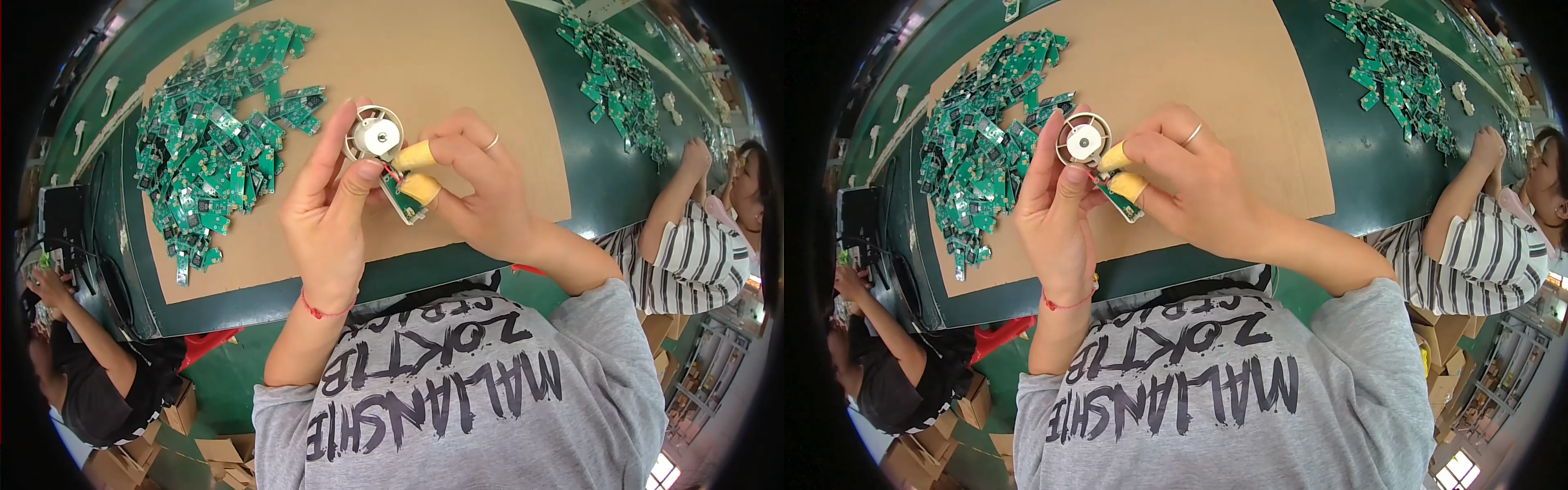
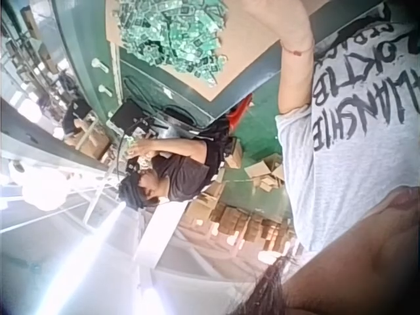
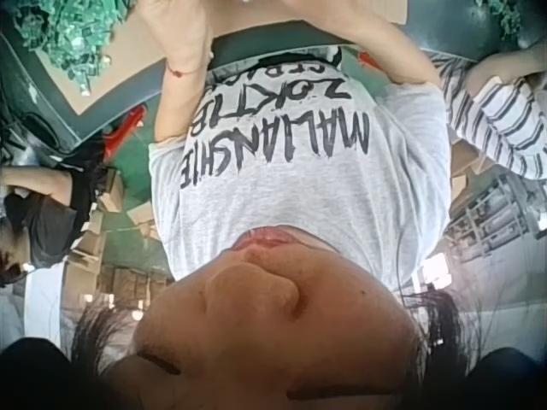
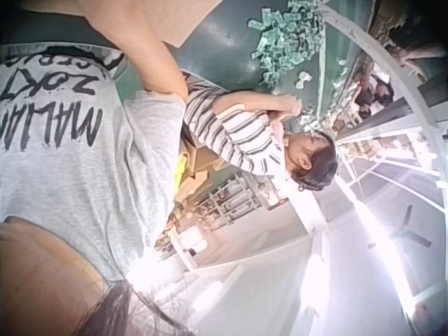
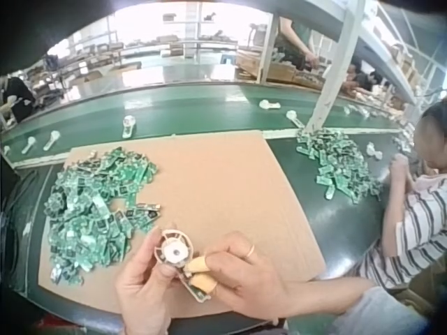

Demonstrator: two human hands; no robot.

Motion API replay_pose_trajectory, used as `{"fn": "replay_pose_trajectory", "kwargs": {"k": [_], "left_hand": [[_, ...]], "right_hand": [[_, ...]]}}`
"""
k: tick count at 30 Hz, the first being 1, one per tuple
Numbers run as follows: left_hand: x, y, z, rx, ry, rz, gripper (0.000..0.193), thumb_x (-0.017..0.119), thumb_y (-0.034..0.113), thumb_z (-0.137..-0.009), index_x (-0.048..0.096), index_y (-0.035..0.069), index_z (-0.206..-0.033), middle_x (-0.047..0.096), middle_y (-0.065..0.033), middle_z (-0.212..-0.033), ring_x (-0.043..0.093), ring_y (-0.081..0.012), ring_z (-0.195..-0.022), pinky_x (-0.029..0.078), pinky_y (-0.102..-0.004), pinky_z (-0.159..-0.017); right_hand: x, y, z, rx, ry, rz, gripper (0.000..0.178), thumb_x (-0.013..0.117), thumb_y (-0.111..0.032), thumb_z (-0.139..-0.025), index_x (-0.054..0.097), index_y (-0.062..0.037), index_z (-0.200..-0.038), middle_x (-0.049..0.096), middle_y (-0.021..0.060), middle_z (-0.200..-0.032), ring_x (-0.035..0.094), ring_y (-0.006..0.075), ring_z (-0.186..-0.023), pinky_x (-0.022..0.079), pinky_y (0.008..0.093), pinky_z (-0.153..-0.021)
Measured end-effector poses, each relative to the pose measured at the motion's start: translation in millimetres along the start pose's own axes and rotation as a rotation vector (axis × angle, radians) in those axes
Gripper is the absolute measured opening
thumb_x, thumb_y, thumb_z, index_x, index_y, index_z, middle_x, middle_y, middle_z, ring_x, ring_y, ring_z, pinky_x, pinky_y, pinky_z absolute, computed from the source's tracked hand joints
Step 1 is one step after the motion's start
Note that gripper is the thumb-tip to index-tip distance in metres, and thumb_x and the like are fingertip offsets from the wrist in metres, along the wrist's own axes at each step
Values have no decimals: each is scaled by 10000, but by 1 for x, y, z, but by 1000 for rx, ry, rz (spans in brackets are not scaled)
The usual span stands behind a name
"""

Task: The person assembles electronic components by hand, fitting printed circuit boards and small motors into plastic housings.

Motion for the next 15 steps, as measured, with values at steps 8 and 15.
{"fn": "replay_pose_trajectory", "kwargs": {"k": [8,15], "left_hand": [[2,-3,-3,-21,60,67,437,554,-18,-835,444,-18,-1258,535,-91,-1168,541,-131,-986,460,-245,-805],[12,-1,-22,87,69,-98,623,564,35,-843,233,8,-1370,410,-113,-1279,429,-183,-1146,340,-293,-957]], "right_hand": [[3,22,0,362,-31,-143,157,633,-104,-782,519,-22,-853,546,62,-780,542,177,-658,425,297,-547],[42,36,-13,533,-484,-398,182,475,-154,-906,526,0,-989,561,20,-761,529,77,-650,454,245,-576]]}}
Point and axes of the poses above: each hand's wrist, its own z-axis away from the middle knuckle, its own x-axis out of the palm, y = z × x, the point moved 7 cm from there along -z, towards the middle knuckle
